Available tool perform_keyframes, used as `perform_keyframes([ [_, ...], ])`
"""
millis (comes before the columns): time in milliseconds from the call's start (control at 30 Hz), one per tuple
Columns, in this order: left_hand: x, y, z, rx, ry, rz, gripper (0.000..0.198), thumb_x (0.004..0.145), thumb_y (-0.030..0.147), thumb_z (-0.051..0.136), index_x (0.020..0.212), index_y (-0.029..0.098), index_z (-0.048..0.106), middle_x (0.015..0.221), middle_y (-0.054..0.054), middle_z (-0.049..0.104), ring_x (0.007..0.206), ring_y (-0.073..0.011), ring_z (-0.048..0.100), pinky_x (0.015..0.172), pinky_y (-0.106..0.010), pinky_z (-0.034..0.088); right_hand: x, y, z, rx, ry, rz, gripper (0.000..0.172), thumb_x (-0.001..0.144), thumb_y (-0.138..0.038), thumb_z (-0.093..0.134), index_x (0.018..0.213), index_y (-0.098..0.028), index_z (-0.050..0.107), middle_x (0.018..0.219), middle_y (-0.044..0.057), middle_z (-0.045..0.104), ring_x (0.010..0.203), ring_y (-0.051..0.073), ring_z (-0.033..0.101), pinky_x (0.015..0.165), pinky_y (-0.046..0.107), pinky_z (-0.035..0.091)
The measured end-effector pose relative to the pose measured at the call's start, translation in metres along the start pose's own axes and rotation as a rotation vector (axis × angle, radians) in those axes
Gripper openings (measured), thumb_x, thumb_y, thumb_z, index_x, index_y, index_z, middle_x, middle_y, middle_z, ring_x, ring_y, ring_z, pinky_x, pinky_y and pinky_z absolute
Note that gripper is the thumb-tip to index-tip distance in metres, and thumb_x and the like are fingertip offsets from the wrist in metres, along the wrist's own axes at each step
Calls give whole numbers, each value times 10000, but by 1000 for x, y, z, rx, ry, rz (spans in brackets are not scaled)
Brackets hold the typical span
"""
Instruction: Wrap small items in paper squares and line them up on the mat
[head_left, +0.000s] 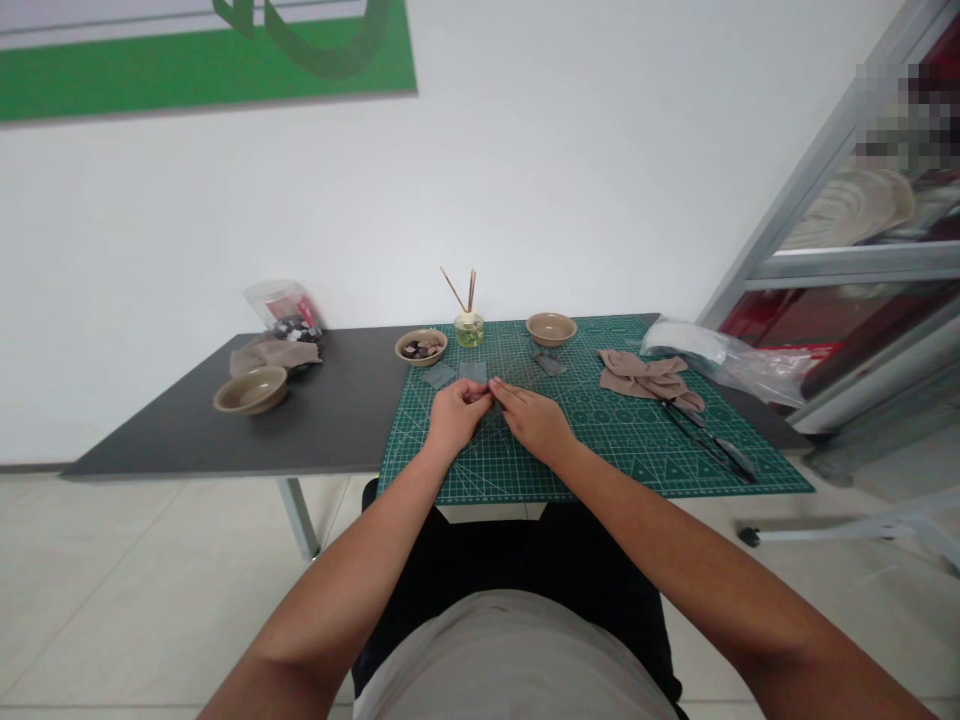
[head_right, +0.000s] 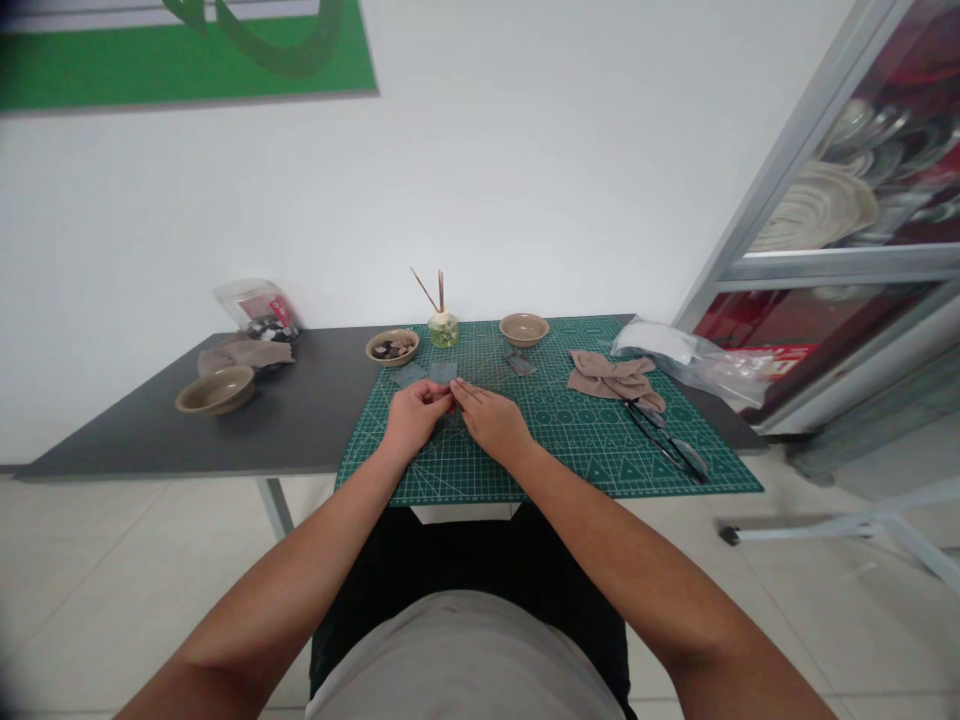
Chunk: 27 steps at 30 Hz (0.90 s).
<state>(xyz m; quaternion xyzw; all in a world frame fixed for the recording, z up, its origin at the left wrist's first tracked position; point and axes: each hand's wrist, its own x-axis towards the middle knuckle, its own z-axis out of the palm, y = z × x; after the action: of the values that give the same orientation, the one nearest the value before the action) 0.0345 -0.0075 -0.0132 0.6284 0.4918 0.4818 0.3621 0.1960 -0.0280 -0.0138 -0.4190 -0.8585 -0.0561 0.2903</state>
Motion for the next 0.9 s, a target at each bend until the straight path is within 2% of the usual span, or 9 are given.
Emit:
perform_keyframes([
  [133, 0, 4, -1, 41, -27, 2, 87, 691, 240, 640, 676, 157, 621, 592, 16, 621, 544, -109, 538, 543, -226, 396, 0, 0, 1, 9, -10, -19, 452, 883, -80, 402, 1315, -101, 533, 1348, 121, 552, 1247, 176, 524, 1055, 341, 442],
  [267, -2, 7, 0, -31, -23, -21, 123, 710, 281, 645, 719, 158, 635, 617, 7, 641, 564, -119, 559, 564, -235, 418, 0, -1, 0, 10, -11, 32, 474, 883, -79, 404, 1339, -141, 515, 1348, 105, 555, 1228, 177, 543, 1036, 353, 463],
  [367, -3, 7, 1, -6, -11, -10, 97, 691, 254, 655, 683, 162, 628, 606, 14, 627, 562, -116, 553, 564, -234, 418, 0, -2, -1, 25, -22, 18, 482, 873, -74, 418, 1340, -139, 516, 1359, 107, 544, 1240, 185, 532, 1050, 359, 451],
  [500, -4, 7, 1, -43, -11, -17, 104, 690, 254, 659, 731, 160, 645, 628, 12, 634, 576, -115, 559, 578, -234, 432, 0, -2, -1, 33, -13, 52, 483, 873, -75, 418, 1342, -142, 513, 1346, 102, 557, 1223, 185, 547, 1038, 353, 462],
  [700, -7, 9, 2, 20, 25, 21, 140, 721, 298, 655, 739, 160, 653, 638, 12, 623, 581, -111, 543, 567, -230, 410, 0, -2, -2, 42, -7, 69, 469, 888, -93, 404, 1345, -129, 506, 1338, 107, 564, 1220, 186, 550, 1036, 353, 462],
  [800, -8, 10, 2, 31, 32, 30, 126, 721, 284, 650, 721, 159, 641, 631, 14, 617, 580, -111, 541, 568, -230, 411, -1, -2, -3, 38, -2, 20, 457, 892, -93, 393, 1334, -97, 512, 1357, 121, 544, 1251, 188, 521, 1055, 347, 443],
  [900, -8, 10, 1, 3, 19, 33, 145, 734, 302, 648, 742, 157, 640, 642, 7, 628, 589, -117, 553, 579, -235, 420, -2, -2, -3, 35, 8, 22, 477, 886, -84, 397, 1350, -126, 500, 1359, 105, 545, 1246, 183, 526, 1051, 346, 449],
])
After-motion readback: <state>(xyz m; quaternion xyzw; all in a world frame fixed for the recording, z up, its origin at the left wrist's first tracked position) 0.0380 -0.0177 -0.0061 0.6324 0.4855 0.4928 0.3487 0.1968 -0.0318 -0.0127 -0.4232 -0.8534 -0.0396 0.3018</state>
